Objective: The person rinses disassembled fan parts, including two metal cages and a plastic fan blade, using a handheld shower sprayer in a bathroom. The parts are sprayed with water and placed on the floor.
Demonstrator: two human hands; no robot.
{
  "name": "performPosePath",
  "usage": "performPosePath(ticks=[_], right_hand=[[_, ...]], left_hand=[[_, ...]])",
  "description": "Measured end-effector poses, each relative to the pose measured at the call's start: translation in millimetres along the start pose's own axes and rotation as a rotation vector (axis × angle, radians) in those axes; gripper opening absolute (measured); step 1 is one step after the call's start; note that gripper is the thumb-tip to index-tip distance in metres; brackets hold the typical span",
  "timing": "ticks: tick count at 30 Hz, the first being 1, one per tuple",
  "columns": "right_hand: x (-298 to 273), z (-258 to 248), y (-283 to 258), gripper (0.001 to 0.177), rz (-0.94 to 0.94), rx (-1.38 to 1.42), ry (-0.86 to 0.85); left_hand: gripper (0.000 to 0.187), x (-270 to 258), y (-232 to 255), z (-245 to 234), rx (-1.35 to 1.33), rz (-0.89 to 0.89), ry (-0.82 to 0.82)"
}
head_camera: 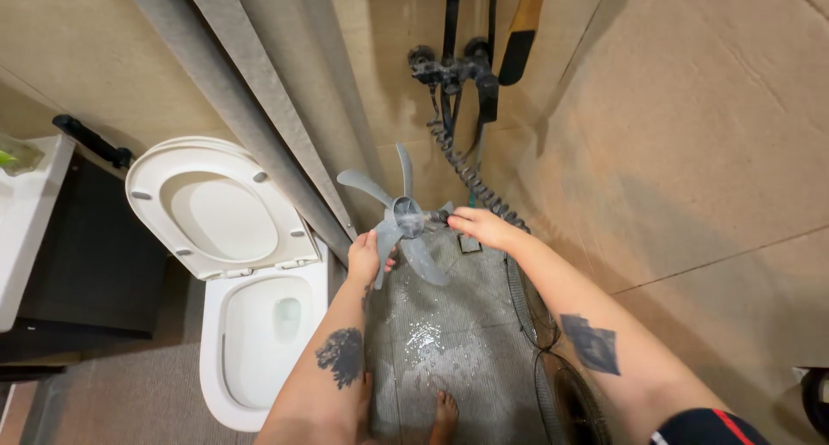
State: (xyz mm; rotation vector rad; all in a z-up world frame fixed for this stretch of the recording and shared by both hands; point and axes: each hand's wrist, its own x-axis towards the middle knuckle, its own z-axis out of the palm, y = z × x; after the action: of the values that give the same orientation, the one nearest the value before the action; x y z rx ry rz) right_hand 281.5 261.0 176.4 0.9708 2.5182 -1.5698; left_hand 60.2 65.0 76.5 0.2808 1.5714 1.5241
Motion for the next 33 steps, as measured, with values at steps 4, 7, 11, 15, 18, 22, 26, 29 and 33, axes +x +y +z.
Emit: performPosePath(ticks=[4,7,11,15,18,22,26,29,33], right_hand=[[23,-3,2,0.041,-0.067,0.083,0.123],[27,-11,8,0.045,0.031,0.001,0.118],[19,-16,16,0.049,0.098,-0.050,0.019],[18,-11,18,0.047,0.104,0.023,0.172],[21,-15,23,0.049,-0.047,-0.057,0.350],[32,-28,29,0.051,-0.070,-0.129,0.509],[44,-37,30,0.054,0.104,0.098,0.443],[43,-38,31,0.051,0.029,0.049,0.413],[39,-40,28,0.050,0.029,0.066,0.467]], left_hand=[[0.039,1,-5,16,-0.014,-0.014,0.006],[0.040,0,-3,21,0.006,-0.031,0.012],[0.040,2,5,28,0.032,-0.028,0.021],[0.040,1,12,35,0.060,-0.032,0.012],[0.040,-5,14,39,0.113,-0.032,-0.013],[0.039,-13,10,42,0.133,-0.052,-0.024],[0.039,-19,9,39,0.129,-0.043,-0.058],[0.039,-21,8,37,0.129,-0.043,-0.066],[0.038,-16,8,37,0.150,-0.046,-0.081]])
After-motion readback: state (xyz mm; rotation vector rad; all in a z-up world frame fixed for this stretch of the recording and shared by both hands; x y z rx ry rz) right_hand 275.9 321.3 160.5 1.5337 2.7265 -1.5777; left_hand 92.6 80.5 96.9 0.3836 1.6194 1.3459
